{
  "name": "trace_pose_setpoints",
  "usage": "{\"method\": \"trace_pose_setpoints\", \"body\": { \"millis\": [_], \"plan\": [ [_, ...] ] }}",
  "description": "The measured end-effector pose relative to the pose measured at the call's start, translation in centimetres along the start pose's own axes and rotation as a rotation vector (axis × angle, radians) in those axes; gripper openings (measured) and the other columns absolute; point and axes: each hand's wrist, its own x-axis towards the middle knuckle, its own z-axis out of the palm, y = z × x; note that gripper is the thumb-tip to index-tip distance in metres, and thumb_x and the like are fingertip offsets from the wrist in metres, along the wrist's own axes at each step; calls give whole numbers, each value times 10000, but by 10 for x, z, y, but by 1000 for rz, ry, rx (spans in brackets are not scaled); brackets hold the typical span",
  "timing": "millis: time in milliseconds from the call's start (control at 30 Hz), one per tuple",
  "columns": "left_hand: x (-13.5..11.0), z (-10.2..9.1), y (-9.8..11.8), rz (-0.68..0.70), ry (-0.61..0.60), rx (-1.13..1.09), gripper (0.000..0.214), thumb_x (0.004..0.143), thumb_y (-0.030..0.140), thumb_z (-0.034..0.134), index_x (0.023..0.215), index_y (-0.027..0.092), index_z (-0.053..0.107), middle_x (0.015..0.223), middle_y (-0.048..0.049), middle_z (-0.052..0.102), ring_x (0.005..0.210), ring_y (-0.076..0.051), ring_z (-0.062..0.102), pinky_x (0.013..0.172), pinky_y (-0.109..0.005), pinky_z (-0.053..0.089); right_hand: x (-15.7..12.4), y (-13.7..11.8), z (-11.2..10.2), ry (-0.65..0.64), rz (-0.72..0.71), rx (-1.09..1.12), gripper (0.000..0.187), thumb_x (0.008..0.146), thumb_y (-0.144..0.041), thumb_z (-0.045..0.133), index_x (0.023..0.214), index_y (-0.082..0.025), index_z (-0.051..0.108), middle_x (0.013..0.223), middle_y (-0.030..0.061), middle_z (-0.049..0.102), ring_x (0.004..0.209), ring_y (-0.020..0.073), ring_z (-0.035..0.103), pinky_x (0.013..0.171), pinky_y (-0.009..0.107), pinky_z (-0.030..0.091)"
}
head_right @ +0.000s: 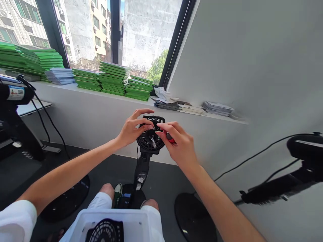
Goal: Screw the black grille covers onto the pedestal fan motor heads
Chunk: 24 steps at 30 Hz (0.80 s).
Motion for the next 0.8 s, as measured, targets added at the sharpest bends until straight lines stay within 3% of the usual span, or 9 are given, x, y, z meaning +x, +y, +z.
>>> {"method": "trace_pose_setpoints", "body": {
  "millis": [200, 367, 467, 533, 633, 700, 800],
  "plan": [
    [5, 3, 13, -151, 33, -195, 240, 971, 411, 672, 861, 230, 788, 1301, -84, 709, 1224, -247, 645, 1084, -424, 504, 12, -5, 6, 19, -75, 19, 121, 967, -171, 673, 1024, -274, 644, 953, -1, 728, 814, 120, 696, 645, 233, 534],
    [7, 6, 17, -192, 41, -237, 212, 976, 375, 672, 867, 237, 792, 1290, -66, 724, 1254, -249, 621, 1092, -431, 495, 10, -6, 10, 85, -101, -5, 209, 950, -116, 676, 1082, -273, 636, 1199, 44, 738, 1034, 161, 722, 789, 277, 573],
    [6, 7, 17, -184, 36, -241, 237, 987, 406, 649, 886, 237, 781, 1306, -71, 718, 1276, -253, 607, 1109, -436, 483, 9, -7, 9, 85, -78, 10, 222, 945, -110, 681, 1080, -278, 628, 1224, 41, 742, 1070, 176, 723, 778, 284, 574],
    [5, 6, 13, -181, 64, -239, 238, 982, 443, 648, 964, 238, 767, 1370, -81, 682, 1325, -259, 580, 1137, -437, 461, 9, -5, 8, 66, -63, -1, 213, 946, -111, 680, 1069, -276, 627, 1238, 39, 742, 1034, 170, 733, 719, 267, 568],
    [1, 6, -2, -226, 108, -269, 350, 974, 497, 644, 1231, 262, 674, 1496, -91, 585, 1426, -266, 510, 1200, -442, 400, 8, 2, 8, 17, -62, -75, 141, 956, -139, 675, 1029, -254, 638, 1323, 59, 712, 925, 151, 747, 621, 245, 548],
    [-3, 10, -15, -256, 59, -340, 508, 965, 520, 649, 1400, 278, 547, 1522, -101, 556, 1458, -273, 483, 1217, -446, 377, 7, 7, 11, -37, -84, -146, 80, 967, -165, 664, 1006, -234, 650, 1386, 84, 677, 935, 167, 751, 585, 249, 540],
    [-8, 17, -29, -281, -55, -429, 589, 984, 529, 605, 1486, 263, 448, 1476, -118, 588, 1401, -280, 537, 1190, -436, 402, 6, 13, 17, -129, -136, -265, 49, 990, -188, 623, 995, -214, 664, 1439, 110, 638, 1072, 218, 736, 566, 263, 531]
  ]
}}
